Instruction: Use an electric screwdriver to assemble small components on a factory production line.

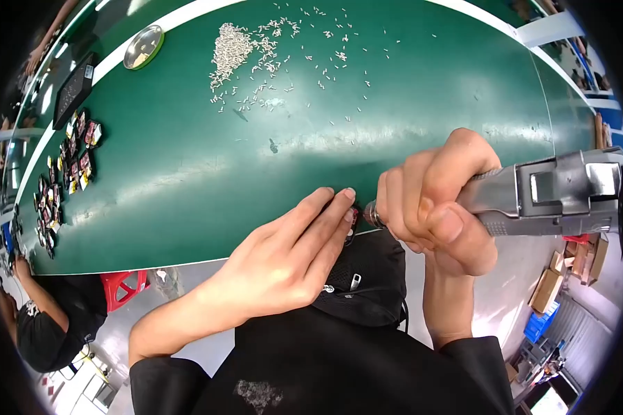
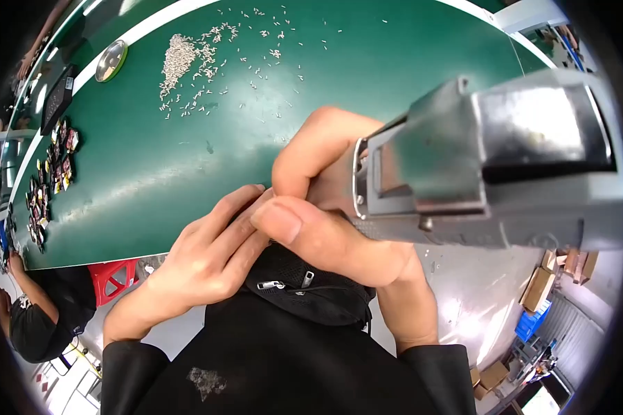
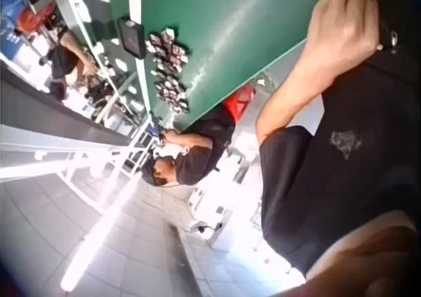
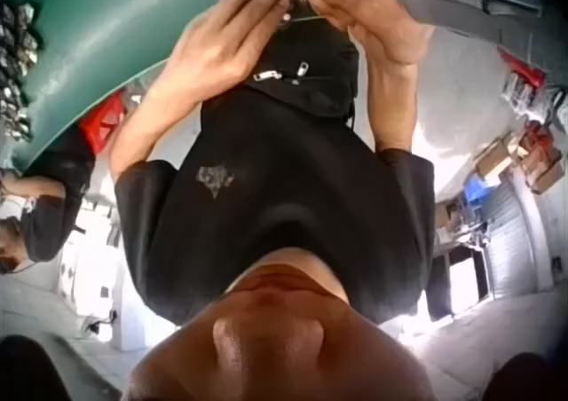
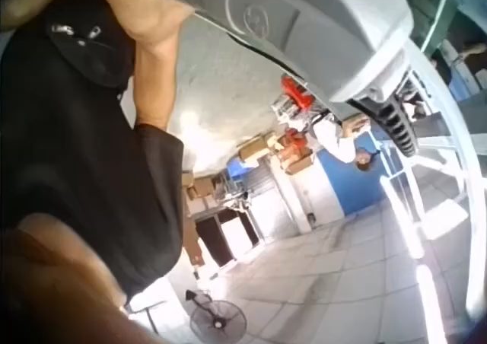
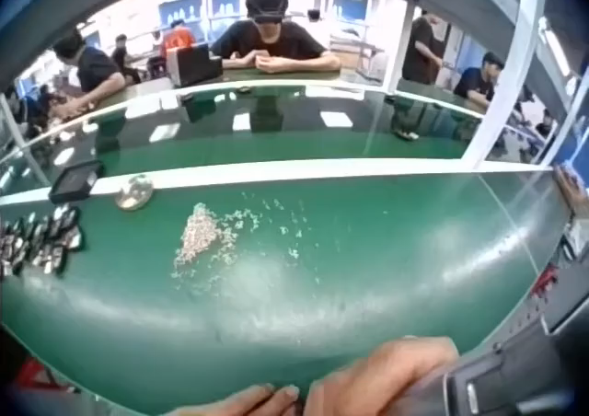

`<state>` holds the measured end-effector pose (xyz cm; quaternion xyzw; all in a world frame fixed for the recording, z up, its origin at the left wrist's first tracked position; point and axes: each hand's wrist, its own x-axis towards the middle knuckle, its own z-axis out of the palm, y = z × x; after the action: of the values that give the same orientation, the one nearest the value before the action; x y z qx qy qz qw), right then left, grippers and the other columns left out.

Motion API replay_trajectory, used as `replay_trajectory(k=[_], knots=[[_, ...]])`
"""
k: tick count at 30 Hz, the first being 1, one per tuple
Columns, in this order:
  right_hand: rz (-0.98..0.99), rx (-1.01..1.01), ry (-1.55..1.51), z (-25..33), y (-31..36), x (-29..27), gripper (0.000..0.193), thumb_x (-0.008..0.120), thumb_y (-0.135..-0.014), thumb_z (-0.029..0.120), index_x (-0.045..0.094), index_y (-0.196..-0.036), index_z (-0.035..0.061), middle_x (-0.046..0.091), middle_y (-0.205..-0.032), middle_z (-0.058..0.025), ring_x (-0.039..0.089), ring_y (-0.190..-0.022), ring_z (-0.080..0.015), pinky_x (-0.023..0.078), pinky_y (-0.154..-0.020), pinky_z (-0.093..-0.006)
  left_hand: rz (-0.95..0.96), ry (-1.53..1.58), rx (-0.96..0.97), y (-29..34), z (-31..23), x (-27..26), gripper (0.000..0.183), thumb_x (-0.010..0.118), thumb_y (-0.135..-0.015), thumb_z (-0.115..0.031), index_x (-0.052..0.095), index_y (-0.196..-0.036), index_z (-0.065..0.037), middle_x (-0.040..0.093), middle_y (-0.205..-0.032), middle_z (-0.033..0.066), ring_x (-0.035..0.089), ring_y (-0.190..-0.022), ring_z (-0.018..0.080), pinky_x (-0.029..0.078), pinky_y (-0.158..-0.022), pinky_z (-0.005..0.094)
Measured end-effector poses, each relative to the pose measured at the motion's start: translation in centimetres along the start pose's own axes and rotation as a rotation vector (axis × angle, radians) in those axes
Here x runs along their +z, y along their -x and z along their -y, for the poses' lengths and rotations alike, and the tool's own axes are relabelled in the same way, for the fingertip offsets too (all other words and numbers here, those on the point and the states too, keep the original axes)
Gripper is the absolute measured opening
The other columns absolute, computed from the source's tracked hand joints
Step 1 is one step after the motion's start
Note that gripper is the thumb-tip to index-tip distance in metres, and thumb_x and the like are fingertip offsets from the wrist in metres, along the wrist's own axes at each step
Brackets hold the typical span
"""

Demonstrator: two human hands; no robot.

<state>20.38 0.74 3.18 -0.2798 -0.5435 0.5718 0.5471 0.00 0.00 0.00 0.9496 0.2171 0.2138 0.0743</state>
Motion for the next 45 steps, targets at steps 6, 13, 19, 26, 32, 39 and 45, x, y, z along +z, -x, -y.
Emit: replay_trajectory(k=[6, 13, 19, 26, 32, 39, 45], knots=[[0.377, -0.02, -0.3, -0.5, -3.0, 0.1, 0.024, 0.076, -0.071, 0.01, 0.056, -0.062, 0.0004, 0.056, -0.053, -0.0069, 0.054, -0.043, -0.0182, 0.044, -0.044, -0.0284, -0.053, 0.05, -0.016, 0.6, -0.2, -0.5, 0.033, 0.061, -0.069, -0.006, 0.064, -0.097, 0.011, 0.06, -0.113, 0.0205, 0.058, -0.106, 0.0307, 0.053, -0.086, 0.0354], [0.364, -0.208, -0.749, 0.1, -2.4, -1.8, 0.018, 0.072, -0.078, 0.004, 0.057, -0.069, 0.0028, 0.057, -0.051, -0.0067, 0.054, -0.04, -0.0159, 0.047, -0.043, -0.0267, -0.039, -0.067, -0.366, 8.1, -0.4, -4.7, 0.04, 0.065, -0.071, -0.004, 0.06, -0.109, 0.007, 0.058, -0.121, 0.0183, 0.059, -0.107, 0.0316, 0.052, -0.089, 0.0371], [0.048, -0.16, -0.818, -0.6, -0.9, -2.2, 0.021, 0.066, -0.083, 0.005, 0.048, -0.071, 0.0062, 0.05, -0.047, -0.0028, 0.047, -0.035, -0.0109, 0.045, -0.04, -0.0253, 0.016, -0.786, -1.177, 18.0, 5.5, -10.4, 0.069, 0.065, -0.085, -0.012, 0.03, -0.142, 0.001, 0.025, -0.149, 0.0242, 0.03, -0.132, 0.0425, 0.03, -0.107, 0.047], [-0.317, -0.033, -0.765, -3.1, 0.9, -0.7, 0.011, 0.051, -0.091, 0.015, 0.044, -0.086, 0.0076, 0.037, -0.052, 0.002, 0.036, -0.041, -0.009, 0.038, -0.049, -0.0267, -0.189, -0.447, -0.907, 10.9, 6.6, -8.6, 0.055, 0.062, -0.082, -0.002, 0.044, -0.134, -0.001, 0.046, -0.133, 0.0188, 0.042, -0.125, 0.0348, 0.033, -0.105, 0.0415], [-0.4, -0.016, -0.831, -3.7, 2.6, -1.0, 0.01, 0.049, -0.091, 0.015, 0.048, -0.087, 0.0064, 0.038, -0.051, 0.0013, 0.038, -0.042, -0.0097, 0.038, -0.05, -0.0279, -0.211, -0.229, -0.633, 3.8, 7.4, -4.3, 0.035, 0.069, -0.075, 0.003, 0.059, -0.108, 0.001, 0.058, -0.103, 0.013, 0.057, -0.093, 0.03, 0.047, -0.079, 0.0375], [-0.377, -0.067, -0.91, -4.2, 3.2, -1.7, 0.011, 0.046, -0.093, 0.018, 0.049, -0.088, 0.0074, 0.04, -0.053, 0.0015, 0.04, -0.044, -0.0099, 0.039, -0.051, -0.0281, -0.123, -0.328, -0.525, -0.3, 9.0, -3.2, 0.016, 0.069, -0.077, 0.0, 0.063, -0.092, 0.0, 0.057, -0.09, 0.0087, 0.058, -0.079, 0.026, 0.048, -0.065, 0.0366], [-0.359, -0.075, -0.938, -4.2, 3.3, -1.8, 0.011, 0.048, -0.093, 0.016, 0.044, -0.087, 0.008, 0.04, -0.054, 0.0012, 0.04, -0.044, -0.0096, 0.039, -0.052, -0.0279, -0.051, -0.402, -0.446, -1.0, 8.9, -3.4, 0.011, 0.068, -0.077, 0.002, 0.058, -0.083, 0.0, 0.056, -0.084, 0.0077, 0.057, -0.073, 0.0252, 0.048, -0.061, 0.0363]])
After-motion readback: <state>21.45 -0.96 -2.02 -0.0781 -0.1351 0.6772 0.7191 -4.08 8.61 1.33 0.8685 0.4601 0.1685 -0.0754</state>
